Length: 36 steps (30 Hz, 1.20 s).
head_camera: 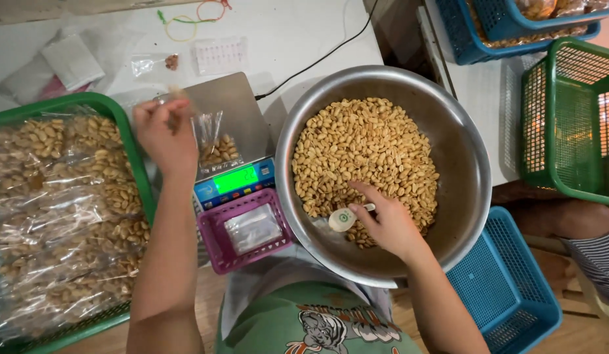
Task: Scooping peanuts from a large bowl into small plastic bags and weighing them on a digital scale for packaging.
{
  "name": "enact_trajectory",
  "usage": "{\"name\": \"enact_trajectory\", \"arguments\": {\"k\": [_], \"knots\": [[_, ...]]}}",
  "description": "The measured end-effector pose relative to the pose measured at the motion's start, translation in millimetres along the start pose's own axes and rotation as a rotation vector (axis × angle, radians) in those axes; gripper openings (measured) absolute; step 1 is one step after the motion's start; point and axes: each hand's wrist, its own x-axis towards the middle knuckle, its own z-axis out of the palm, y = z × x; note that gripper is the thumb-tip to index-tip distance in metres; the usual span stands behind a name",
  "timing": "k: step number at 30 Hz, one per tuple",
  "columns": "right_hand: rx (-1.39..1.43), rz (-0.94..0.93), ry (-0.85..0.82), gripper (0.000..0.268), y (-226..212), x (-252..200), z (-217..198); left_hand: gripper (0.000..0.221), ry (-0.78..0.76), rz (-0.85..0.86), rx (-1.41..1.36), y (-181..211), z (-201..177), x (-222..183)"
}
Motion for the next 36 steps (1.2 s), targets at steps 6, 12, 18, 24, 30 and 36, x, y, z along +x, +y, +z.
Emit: {"name": "enact_trajectory", "arguments": {"k": [6, 12, 18, 24, 30, 36], "knots": [[0.013, 0.01, -0.036, 0.041, 14.2, 6.7, 15.0, 0.065, -0.133, -0.199, -0.691, 115.2, -43.8, -6.5], [0.013, -0.021, -0.032, 0.04, 1.4, 2.0, 3.7, 0.016, -0.462, -0.962, -1.247, 154.8, 17.9, -85.2], [-0.086, -0.1, 0.125, 0.036, 7.1, -18.8, -21.2, 0.067, -0.916, -0.943, -1.069, 152.5, 39.4, -151.9], [-0.104, -0.31, 0.094, 0.026, 21.7, -17.0, -12.4, 0.052, -1.133, -0.89, -0.976, 172.6, 24.2, -160.8], [-0.168, -0.255, 0.1, 0.026, 23.9, -21.4, -8.7, 0.038, -1.083, -1.05, -0.656, 189.6, 15.6, -151.6], [-0.218, -0.121, 0.039, 0.043, 23.0, -19.5, -7.8, 0.051, -1.307, -1.037, -0.638, 201.9, 4.9, -153.1]]}}
